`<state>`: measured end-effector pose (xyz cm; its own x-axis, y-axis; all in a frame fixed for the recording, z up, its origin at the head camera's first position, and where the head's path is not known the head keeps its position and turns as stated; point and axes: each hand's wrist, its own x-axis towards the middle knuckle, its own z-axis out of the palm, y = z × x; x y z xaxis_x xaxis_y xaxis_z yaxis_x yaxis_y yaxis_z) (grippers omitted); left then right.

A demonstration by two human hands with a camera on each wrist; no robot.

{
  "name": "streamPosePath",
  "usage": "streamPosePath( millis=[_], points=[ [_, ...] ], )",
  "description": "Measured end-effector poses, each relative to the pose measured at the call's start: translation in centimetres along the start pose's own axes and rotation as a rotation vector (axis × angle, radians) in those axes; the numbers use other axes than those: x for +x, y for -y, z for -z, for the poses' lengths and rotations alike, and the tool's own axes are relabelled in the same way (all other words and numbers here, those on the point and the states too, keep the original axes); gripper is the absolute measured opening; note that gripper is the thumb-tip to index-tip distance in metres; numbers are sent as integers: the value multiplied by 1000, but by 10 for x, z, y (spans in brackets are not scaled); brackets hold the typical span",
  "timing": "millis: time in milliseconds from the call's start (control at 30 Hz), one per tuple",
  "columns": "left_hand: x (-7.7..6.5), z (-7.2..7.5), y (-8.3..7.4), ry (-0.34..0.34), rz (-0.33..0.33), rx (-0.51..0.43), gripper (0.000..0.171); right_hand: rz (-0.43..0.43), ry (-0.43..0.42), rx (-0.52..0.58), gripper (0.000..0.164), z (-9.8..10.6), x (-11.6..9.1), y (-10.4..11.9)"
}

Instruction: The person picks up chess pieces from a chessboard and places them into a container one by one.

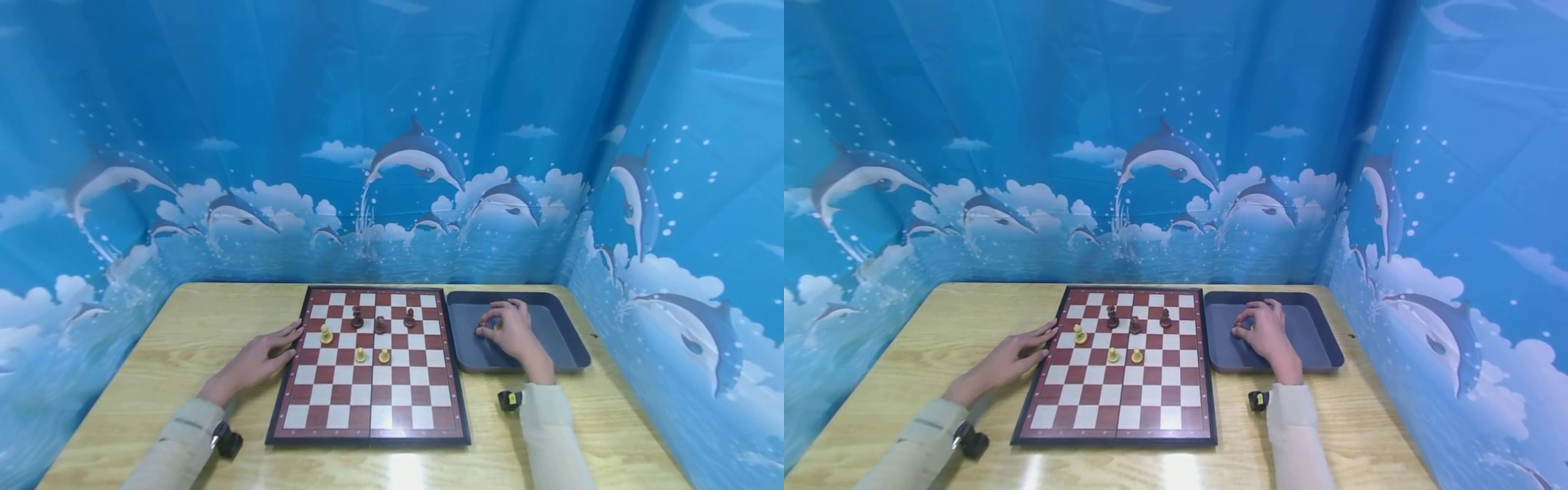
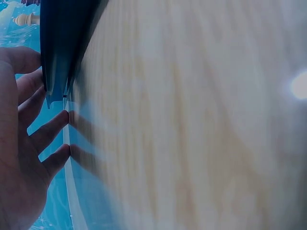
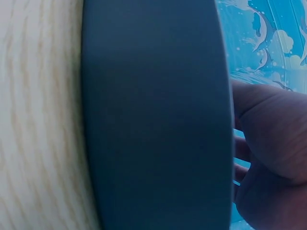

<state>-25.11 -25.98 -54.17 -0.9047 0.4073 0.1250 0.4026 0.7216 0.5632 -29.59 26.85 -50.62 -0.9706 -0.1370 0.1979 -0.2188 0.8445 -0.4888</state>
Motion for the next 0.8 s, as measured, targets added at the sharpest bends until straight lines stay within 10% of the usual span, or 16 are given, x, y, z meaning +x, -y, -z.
streamPosePath(
  millis=[800],
  points=[
    [0,1,-1,20,22,-17,51,46,-18,-3,24,8,3,12]
  ],
)
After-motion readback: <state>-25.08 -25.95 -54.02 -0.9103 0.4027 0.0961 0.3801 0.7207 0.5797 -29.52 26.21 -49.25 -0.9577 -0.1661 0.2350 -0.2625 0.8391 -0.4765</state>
